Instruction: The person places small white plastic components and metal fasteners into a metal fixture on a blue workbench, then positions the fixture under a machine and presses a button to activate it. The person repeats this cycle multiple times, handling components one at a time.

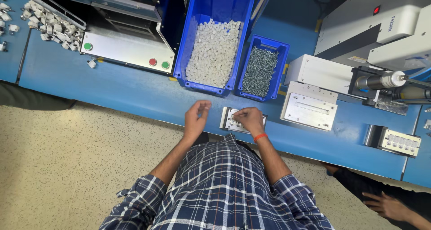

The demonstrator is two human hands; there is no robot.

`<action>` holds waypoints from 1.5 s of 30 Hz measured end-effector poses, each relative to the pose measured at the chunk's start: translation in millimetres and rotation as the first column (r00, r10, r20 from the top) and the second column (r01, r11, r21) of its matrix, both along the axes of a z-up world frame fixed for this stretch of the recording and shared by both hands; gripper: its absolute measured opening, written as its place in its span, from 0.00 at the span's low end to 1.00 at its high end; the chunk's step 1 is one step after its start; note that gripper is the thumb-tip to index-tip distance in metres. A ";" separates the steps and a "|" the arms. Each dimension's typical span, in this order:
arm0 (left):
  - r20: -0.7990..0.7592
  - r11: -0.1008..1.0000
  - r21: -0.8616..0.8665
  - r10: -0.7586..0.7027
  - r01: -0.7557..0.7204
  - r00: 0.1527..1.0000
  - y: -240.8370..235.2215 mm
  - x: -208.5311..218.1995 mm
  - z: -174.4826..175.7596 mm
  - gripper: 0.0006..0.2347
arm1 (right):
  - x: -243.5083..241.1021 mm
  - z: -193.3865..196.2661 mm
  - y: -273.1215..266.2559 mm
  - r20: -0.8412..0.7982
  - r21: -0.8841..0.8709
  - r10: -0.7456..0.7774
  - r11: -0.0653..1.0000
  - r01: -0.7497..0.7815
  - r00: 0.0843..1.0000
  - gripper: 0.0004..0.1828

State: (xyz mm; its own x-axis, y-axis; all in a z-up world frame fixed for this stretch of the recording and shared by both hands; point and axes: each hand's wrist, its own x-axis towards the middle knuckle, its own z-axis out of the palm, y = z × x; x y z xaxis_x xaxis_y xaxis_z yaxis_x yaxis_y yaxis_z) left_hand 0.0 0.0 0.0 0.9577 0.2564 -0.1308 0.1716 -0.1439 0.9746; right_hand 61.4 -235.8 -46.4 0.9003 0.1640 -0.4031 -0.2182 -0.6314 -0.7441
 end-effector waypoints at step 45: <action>-0.158 0.757 -0.654 -0.147 0.008 0.976 -68.9 19.0 -40.5 0.12 | -36.7 40.7 -27.5 0.712 -0.106 0.258 0.959 -0.264 0.653 0.15</action>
State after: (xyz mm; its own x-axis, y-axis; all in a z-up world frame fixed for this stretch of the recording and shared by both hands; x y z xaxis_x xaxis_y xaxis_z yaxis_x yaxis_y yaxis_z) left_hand 19.0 -68.9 -40.5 0.9091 -0.0300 -0.4155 0.3764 0.4869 0.7882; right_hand 24.7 -263.4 -5.7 0.8307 0.4375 0.3442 0.5526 -0.5732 -0.6050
